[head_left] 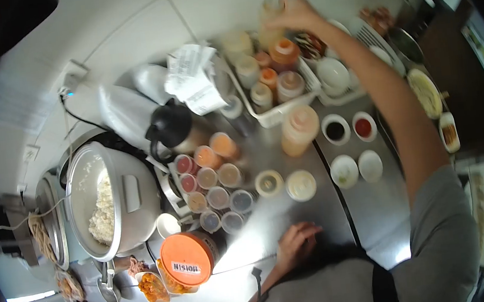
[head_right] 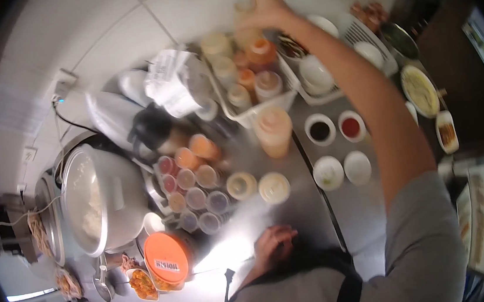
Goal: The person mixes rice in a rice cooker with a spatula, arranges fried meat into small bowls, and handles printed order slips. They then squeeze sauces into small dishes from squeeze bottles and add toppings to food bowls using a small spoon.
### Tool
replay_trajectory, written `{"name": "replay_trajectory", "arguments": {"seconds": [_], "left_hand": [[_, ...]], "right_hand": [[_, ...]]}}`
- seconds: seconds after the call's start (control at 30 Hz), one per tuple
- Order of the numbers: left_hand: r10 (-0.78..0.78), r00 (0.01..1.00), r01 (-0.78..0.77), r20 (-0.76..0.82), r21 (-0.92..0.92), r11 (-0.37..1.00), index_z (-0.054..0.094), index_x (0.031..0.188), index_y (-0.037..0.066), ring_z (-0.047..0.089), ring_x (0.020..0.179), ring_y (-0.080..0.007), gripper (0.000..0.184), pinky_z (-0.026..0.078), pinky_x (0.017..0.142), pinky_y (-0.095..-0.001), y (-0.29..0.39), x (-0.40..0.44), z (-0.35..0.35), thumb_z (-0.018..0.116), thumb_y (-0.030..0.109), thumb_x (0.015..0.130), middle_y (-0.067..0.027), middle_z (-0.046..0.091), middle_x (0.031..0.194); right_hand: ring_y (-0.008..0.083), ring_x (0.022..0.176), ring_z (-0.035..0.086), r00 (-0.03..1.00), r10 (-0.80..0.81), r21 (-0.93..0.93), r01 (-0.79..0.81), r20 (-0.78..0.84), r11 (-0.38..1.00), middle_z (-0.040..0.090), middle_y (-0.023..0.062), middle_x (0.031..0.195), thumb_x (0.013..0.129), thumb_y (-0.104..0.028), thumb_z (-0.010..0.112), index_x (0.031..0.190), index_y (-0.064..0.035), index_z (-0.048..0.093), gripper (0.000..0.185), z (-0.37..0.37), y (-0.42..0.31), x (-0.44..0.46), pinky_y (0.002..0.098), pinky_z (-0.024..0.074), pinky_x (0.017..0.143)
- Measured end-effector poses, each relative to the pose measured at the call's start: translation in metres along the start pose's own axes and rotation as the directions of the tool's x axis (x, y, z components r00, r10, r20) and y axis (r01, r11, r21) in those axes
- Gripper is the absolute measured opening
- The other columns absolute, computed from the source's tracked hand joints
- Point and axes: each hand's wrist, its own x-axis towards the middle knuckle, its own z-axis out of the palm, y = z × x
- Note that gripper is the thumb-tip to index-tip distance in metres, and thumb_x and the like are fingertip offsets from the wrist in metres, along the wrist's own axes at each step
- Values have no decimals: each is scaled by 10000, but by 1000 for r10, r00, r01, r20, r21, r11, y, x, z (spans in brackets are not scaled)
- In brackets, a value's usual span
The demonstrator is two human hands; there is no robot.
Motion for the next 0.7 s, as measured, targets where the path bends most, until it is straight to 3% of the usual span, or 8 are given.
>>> {"name": "replay_trajectory", "arguments": {"seconds": [0.07, 0.13, 0.27, 0.33, 0.47, 0.53, 0.6, 0.7], "left_hand": [[-5, 1000, 5, -10, -5, 1000, 673, 1039, 130, 669, 885, -233, 359, 553, 707, -314, 1, -10, -2, 685, -66, 738, -71, 656, 1032], [21, 999, -22, -37, -13, 1000, 672, 1016, 125, 676, 818, -234, 359, 553, 682, -317, 5, -12, -1, 668, -89, 728, -70, 668, 969], [37, 994, -36, 103, -10, 999, 649, 1028, 101, 668, 852, -252, 372, 542, 702, -324, 14, -17, 18, 653, -114, 725, -84, 657, 975], [55, 986, -54, 159, -12, 998, 641, 1031, 92, 664, 865, -264, 374, 536, 710, -324, 26, -10, 28, 652, -124, 726, -95, 653, 972], [133, 978, -131, 163, -25, 991, 648, 1022, 108, 652, 825, -247, 347, 528, 694, -349, 51, 2, 40, 647, -91, 737, -68, 638, 955], [140, 980, -139, 143, -21, 990, 650, 1017, 114, 647, 801, -232, 340, 526, 684, -352, 57, -10, 41, 644, -81, 738, -55, 633, 952], [116, 986, -114, 122, -21, 993, 650, 1013, 112, 644, 795, -226, 337, 524, 677, -341, 57, -20, 40, 647, -83, 739, -55, 632, 951], [54, 994, -61, 96, 73, 995, 655, 1020, 121, 638, 781, -220, 334, 522, 659, -326, 53, -46, 38, 648, -81, 754, -55, 634, 950]], "right_hand": [[218, 967, 631, 959, -105, 167, 62, 262, 984, 659, 129, 1049, 596, -351, 854, 1158, -13, 614, 699, -106, 1, -40, 297, 491, 870], [196, 1011, 593, 926, -208, 178, 273, -316, 945, 621, 88, 1055, 633, -191, 853, 1134, -12, 600, 589, -155, -46, -130, 284, 470, 917], [264, 1230, 503, 773, -95, 540, 520, -627, 662, 502, 105, 1351, 819, -216, 742, 1488, -156, 280, 814, -241, -44, -247, 383, 371, 1082], [261, 972, 662, 699, 203, 562, 330, -685, 758, 676, 150, 1079, 645, -393, 843, 1130, 19, 615, 676, -243, 10, -289, 347, 512, 869], [288, 926, 658, 887, 293, 259, -207, -358, 943, 676, 130, 1033, 640, -286, 843, 1192, 13, 567, 687, -217, -5, -372, 365, 511, 838], [310, 937, 660, 975, 211, 40, -208, -70, 977, 676, 156, 1013, 606, -259, 840, 1256, -26, 540, 753, -196, 34, -397, 370, 516, 832], [336, 1047, 631, 856, 391, -272, -309, 338, 911, 650, 197, 1091, 541, -223, 839, 1277, -30, 507, 830, -178, 54, -411, 374, 506, 891], [369, 996, 633, 758, 415, -454, -177, 503, 873, 653, 200, 1019, 495, -167, 847, 1207, -70, 539, 782, -146, 71, -422, 423, 519, 847]]}}
